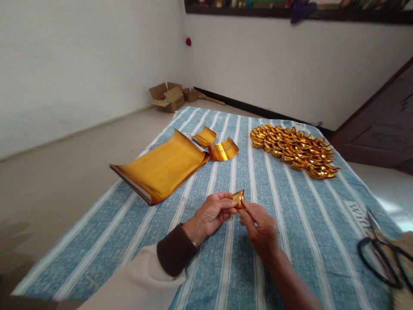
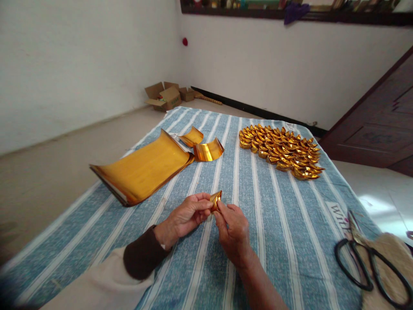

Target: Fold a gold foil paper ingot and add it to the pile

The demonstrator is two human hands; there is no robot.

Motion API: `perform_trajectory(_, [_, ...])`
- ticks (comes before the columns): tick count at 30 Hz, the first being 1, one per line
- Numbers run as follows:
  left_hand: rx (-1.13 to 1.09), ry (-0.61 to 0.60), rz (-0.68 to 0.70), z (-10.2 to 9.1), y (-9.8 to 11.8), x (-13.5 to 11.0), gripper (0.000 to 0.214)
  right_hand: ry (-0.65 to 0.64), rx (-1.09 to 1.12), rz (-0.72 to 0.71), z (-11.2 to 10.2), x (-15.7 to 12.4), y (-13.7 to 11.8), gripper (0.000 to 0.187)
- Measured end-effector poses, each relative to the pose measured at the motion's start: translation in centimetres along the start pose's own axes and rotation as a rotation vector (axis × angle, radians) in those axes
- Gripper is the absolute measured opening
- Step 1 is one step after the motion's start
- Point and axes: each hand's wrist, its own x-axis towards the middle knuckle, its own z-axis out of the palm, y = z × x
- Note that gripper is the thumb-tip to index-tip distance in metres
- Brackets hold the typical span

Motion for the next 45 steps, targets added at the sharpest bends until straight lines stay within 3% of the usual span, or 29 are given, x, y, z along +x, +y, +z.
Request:
perform_trajectory(11, [0.000,0.013,0.020,0.20,0.02,-0.22,0.014,0.068,-0.097,-0.004,-0.02,-0.20,0.24,0.018])
perform_trajectory(19, [0.031,-0.012,0.040,0.45,0.06,-0.43,0.015,0.032,-0.027,0.115,-0.26,-0.10,-0.01,0.018])
perform_trajectory(45, [0.000,-0.024,0.050,0.33,-0.29,-0.27,0.016,0.067,-0.023,0.161,-0.24,-0.25,0.25,0.014])
